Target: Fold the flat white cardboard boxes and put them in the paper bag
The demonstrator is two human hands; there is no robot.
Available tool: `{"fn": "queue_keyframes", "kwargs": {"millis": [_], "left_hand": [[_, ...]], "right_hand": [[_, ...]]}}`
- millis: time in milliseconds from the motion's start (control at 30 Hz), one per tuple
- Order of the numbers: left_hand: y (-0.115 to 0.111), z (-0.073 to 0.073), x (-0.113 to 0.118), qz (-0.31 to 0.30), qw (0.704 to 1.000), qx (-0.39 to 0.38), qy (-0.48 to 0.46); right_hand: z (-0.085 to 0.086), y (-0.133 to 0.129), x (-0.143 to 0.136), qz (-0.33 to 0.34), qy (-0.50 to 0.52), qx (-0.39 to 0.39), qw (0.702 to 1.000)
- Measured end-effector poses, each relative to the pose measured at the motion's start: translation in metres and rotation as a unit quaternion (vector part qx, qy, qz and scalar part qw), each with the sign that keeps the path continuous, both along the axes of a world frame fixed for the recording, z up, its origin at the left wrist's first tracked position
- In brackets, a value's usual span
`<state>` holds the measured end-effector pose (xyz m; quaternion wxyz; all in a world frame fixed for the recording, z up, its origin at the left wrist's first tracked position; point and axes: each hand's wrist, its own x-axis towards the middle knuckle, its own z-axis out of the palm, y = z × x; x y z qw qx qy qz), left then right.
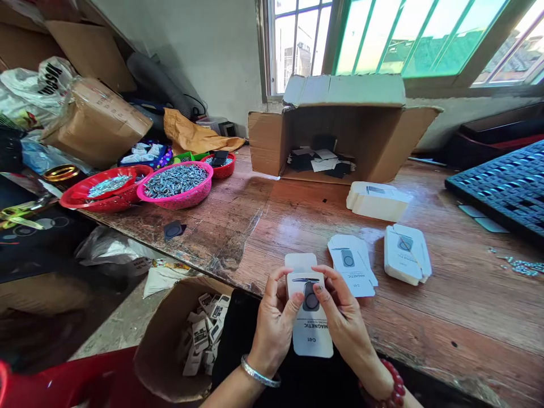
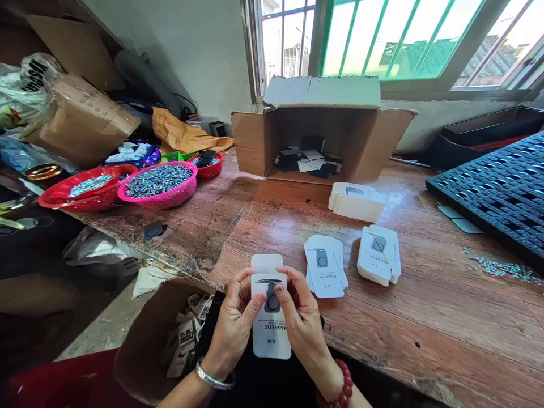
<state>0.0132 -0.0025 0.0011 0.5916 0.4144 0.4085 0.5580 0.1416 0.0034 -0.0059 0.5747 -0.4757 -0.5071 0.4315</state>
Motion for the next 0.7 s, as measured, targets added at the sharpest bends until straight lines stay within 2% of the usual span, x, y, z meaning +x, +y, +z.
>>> {"fn": "queue_keyframes", "kwargs": {"millis": [233,367,433,533,600,700], "left_hand": [[-0.006,-0.006,0.001,-0.012,0.999,-0.015,0.047],[-0.007,-0.006,-0.003,-0.045,0.997,-0.018,0.066],[-0.006,-0.007,-0.005,-0.061,0.996,-0.027,0.062],[-0.007,-0.008,-0.004,-0.072,0.995,-0.049,0.051],[-0.008,-0.009,-0.003,-0.065,0.995,-0.066,0.035],[-0.009,-0.009,-0.003,-0.047,0.994,-0.088,0.036]], "right_hand": [[-0.004,0.003,0.002,-0.027,-0.088,-0.037,0.995],[0.0,0.005,0.005,-0.02,-0.055,-0.059,0.996],[0.007,0.007,0.008,0.007,0.005,-0.096,0.995],[0.016,0.013,0.016,0.087,0.073,-0.162,0.98],[0.019,0.016,0.022,0.116,0.06,-0.168,0.977],[0.022,0.019,0.029,0.132,0.016,-0.133,0.982]]}}
